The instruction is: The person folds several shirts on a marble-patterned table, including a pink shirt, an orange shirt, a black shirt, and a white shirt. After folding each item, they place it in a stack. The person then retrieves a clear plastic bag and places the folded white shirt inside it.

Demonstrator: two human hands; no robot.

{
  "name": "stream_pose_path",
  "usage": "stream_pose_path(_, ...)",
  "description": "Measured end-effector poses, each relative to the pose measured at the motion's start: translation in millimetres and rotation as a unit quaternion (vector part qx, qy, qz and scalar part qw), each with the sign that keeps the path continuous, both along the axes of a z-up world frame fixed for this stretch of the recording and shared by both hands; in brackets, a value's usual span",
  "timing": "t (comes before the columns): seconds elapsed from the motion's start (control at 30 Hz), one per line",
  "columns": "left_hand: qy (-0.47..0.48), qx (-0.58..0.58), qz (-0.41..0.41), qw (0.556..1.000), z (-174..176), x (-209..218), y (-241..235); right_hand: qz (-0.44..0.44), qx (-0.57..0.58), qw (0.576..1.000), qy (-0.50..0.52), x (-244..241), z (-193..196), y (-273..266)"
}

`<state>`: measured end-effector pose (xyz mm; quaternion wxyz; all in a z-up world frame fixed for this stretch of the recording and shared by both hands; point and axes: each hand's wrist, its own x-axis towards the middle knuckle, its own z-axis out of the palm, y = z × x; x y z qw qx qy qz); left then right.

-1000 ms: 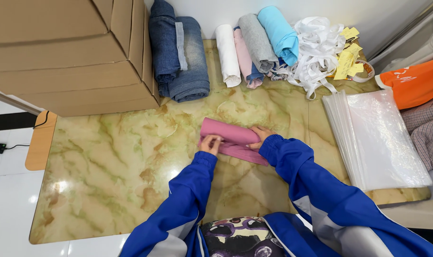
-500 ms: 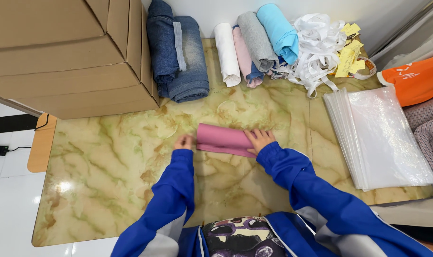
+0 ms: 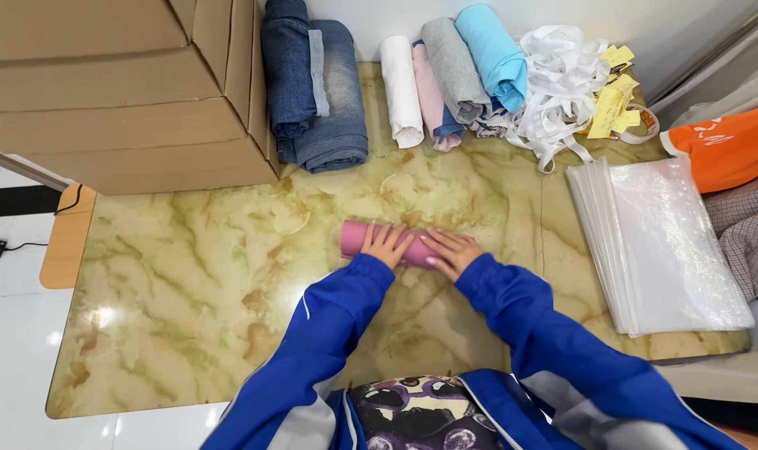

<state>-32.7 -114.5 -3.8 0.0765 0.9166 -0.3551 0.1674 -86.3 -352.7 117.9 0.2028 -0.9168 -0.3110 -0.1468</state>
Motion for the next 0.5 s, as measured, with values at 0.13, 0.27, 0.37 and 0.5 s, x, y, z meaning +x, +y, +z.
stream_pose_path(0.13,-0.023,-0.001,-0.016,1.0,24,-29,12,-0.07,0.043,0.955,0.286,41,-38,-38)
stream_pose_path(0.27,-0.002,0.002,0.008,1.0,60,-54,19,-0.111,-0.089,0.902,0.407,45,-74,-32)
stream_pose_path(0.37,0.093,-0.007,0.015,0.995,80,-57,23,-0.152,-0.182,0.901,0.362,37,-70,-14)
stream_pose_path(0.5,0.26,-0.097,0.103,0.955,92,-47,13,-0.222,-0.191,0.881,0.372,28,-42,3)
